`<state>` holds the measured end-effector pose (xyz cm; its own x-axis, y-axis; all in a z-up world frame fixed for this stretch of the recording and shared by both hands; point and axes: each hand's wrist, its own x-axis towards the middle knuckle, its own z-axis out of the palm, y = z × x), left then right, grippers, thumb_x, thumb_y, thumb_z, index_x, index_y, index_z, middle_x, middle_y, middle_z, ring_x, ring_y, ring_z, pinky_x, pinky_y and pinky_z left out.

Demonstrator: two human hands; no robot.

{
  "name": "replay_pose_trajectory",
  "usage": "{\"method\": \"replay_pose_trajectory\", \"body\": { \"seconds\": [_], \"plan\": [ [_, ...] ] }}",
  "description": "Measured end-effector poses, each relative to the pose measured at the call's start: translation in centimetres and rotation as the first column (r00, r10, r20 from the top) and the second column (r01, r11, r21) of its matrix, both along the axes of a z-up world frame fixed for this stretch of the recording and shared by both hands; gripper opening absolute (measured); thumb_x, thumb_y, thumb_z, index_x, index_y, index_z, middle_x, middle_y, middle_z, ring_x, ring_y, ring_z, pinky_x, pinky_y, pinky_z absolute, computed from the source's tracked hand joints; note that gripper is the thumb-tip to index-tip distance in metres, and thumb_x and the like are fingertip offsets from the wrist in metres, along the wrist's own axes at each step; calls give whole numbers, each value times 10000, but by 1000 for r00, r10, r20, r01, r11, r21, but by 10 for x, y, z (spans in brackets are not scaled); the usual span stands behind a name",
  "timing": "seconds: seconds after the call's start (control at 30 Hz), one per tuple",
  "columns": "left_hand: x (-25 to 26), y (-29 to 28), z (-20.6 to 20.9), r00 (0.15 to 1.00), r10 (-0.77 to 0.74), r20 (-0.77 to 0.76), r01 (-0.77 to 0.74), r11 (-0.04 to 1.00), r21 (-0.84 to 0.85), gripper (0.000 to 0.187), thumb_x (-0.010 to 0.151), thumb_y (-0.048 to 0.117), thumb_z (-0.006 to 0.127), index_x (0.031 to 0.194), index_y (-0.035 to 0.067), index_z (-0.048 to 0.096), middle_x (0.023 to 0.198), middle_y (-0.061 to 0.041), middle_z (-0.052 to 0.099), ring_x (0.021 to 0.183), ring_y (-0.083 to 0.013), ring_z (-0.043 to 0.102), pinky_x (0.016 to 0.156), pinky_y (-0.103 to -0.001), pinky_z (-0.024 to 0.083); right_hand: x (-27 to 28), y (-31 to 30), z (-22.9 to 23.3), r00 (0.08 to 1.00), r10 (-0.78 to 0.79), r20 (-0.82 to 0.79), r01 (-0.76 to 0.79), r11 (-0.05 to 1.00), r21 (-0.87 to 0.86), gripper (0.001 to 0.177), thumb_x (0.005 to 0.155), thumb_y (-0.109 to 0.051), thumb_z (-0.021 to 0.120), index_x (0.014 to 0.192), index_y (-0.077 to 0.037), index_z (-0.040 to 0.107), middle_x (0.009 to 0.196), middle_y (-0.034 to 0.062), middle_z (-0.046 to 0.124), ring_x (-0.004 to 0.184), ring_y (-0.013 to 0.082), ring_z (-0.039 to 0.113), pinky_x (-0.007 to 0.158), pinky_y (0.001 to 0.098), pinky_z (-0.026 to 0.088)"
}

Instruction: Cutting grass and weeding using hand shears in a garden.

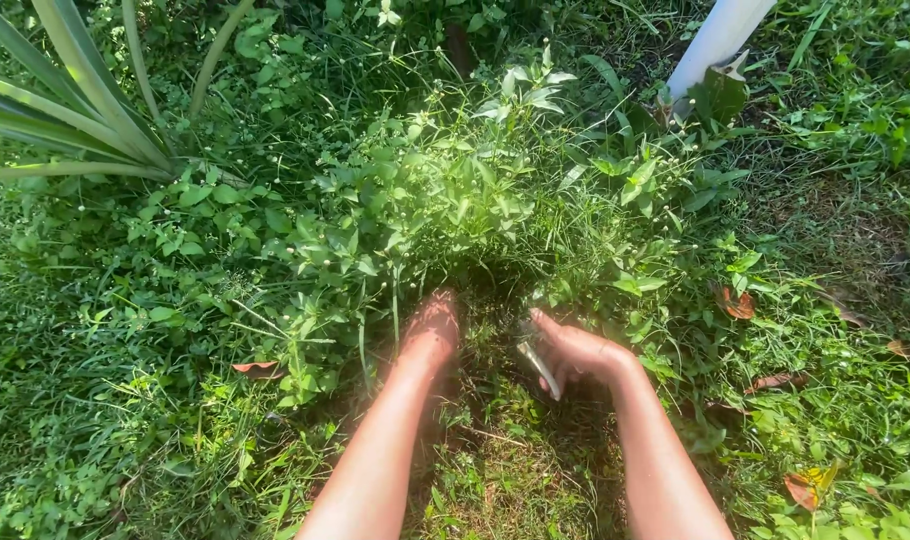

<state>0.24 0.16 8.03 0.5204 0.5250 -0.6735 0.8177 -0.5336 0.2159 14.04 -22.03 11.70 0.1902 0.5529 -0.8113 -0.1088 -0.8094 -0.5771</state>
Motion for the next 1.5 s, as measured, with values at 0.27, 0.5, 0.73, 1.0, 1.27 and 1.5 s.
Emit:
{"method": "replay_pose_trajectory", "body": {
  "seconds": [0.27, 0.5, 0.73, 1.0, 1.27, 1.5],
  "plan": [
    [-7, -18, 63, 994, 83, 69, -79, 995, -63, 458, 1048, 101, 304, 1484, 52, 433, 1514, -152, 465, 1370, -248, 480, 1172, -379, 366, -6, 44, -41, 998, 19, 55, -23, 997, 75, 674, 1038, -553, 169, 872, -131, 668, 719, 13, 698, 555, 114, 498, 569, 292, 403],
    [-13, -2, 4, 981, -117, 158, 102, 990, 99, 494, 994, 73, 464, 1481, 9, 411, 1446, -198, 529, 1285, -281, 580, 1113, -382, 455, -7, 31, -61, 953, 12, 303, -53, 991, 127, 686, 1040, -607, 201, 930, -83, 630, 706, -15, 492, 582, 120, 427, 608, 323, 469],
    [-1, -33, 76, 958, -180, 223, 148, 977, 153, 548, 1043, 325, 329, 1541, 97, 308, 1513, -205, 397, 1323, -334, 480, 1070, -461, 433, -16, 12, 1, 982, 8, 189, -7, 1000, -6, 849, 960, -723, 80, 1073, -96, 641, 731, 76, 587, 654, 209, 577, 767, 400, 525],
    [4, -29, 55, 990, 138, -25, -140, 973, -184, 616, 1067, 471, 241, 1394, 86, 592, 1379, -167, 705, 1264, -269, 695, 1067, -383, 550, -32, 36, 1, 952, -251, -175, 266, 962, 66, 836, 989, -687, 136, 1093, -20, 629, 889, 153, 777, 892, 248, 767, 899, 405, 581],
    [5, -18, 20, -175, 922, -344, -330, -385, -862, 706, 1057, 516, 183, 1534, 50, 413, 1522, -198, 485, 1371, -296, 499, 1099, -419, 431, -28, 6, 31, 992, 103, 73, -106, 994, 28, 746, 981, -708, 141, 1110, -172, 644, 678, 16, 513, 582, 164, 433, 674, 418, 450],
    [1, -25, 26, 970, 239, -47, -243, 955, -171, 623, 1046, 486, 330, 1488, 80, 493, 1429, -162, 638, 1244, -242, 675, 1030, -399, 539, -61, -34, 29, 983, 177, -50, -180, 982, -57, 829, 918, -777, 148, 1044, -149, 673, 850, 15, 698, 775, 106, 707, 769, 362, 547]
  ]
}}
